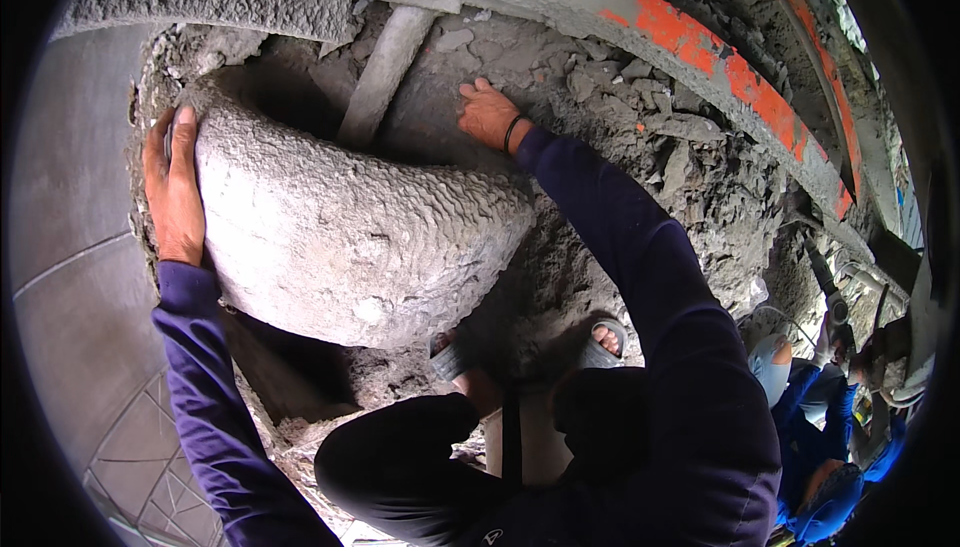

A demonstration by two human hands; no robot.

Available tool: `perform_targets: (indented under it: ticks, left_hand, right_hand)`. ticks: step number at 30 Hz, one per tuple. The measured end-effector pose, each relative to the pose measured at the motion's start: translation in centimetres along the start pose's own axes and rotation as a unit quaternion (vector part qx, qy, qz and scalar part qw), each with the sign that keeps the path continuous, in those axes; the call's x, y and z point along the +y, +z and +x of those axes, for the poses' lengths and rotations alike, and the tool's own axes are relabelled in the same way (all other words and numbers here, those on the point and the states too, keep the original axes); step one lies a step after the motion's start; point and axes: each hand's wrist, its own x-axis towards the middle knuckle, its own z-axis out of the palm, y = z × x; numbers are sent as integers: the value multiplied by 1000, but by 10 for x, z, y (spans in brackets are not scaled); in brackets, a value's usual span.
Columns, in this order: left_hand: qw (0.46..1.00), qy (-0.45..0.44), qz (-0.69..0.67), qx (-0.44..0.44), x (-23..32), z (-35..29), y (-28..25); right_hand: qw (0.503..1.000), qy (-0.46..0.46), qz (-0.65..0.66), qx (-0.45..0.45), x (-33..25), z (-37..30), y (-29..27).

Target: The person kneels on the ground and uses a handheld angle grinder to smooth the surface of a large, curved stone object. They hold the stone steady with one hand while operating the tool with the other, repeatedly grinding the same area.

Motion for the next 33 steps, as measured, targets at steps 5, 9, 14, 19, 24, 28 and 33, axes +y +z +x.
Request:
perform_targets:
  ticks: [5, 9, 14, 19, 24, 28, 33]
  left_hand:
    - [1000, -7, -18, 6, 0, -2, 4]
    - [1000, -4, 13, 8, -2, -5, 0]
    - [1000, -4, 16, 5, -6, -3, -7]
    - [1000, 17, 14, 4, -2, 3, 0]
    - [1000, 12, 1, -4, -9, 0, 0]
    - [1000, -3, -6, -6, -3, -3, -1]
    - [1000, 11, 8, 3, -3, -1, 0]
  right_hand:
    - [995, 47, 65, -52, 14, -80, 49]
    - [973, 70, 142, -169, 18, -83, 2]
    - [974, 7, 219, 52, 28, 4, -31]
    - [964, 66, 250, 54, 19, 15, 3]
    - [980, 41, 179, 82, 5, -16, 28]
    - [972, 72, 225, 17, 14, -92, 68]
    - [980, 78, 182, -26, 17, -92, 51]
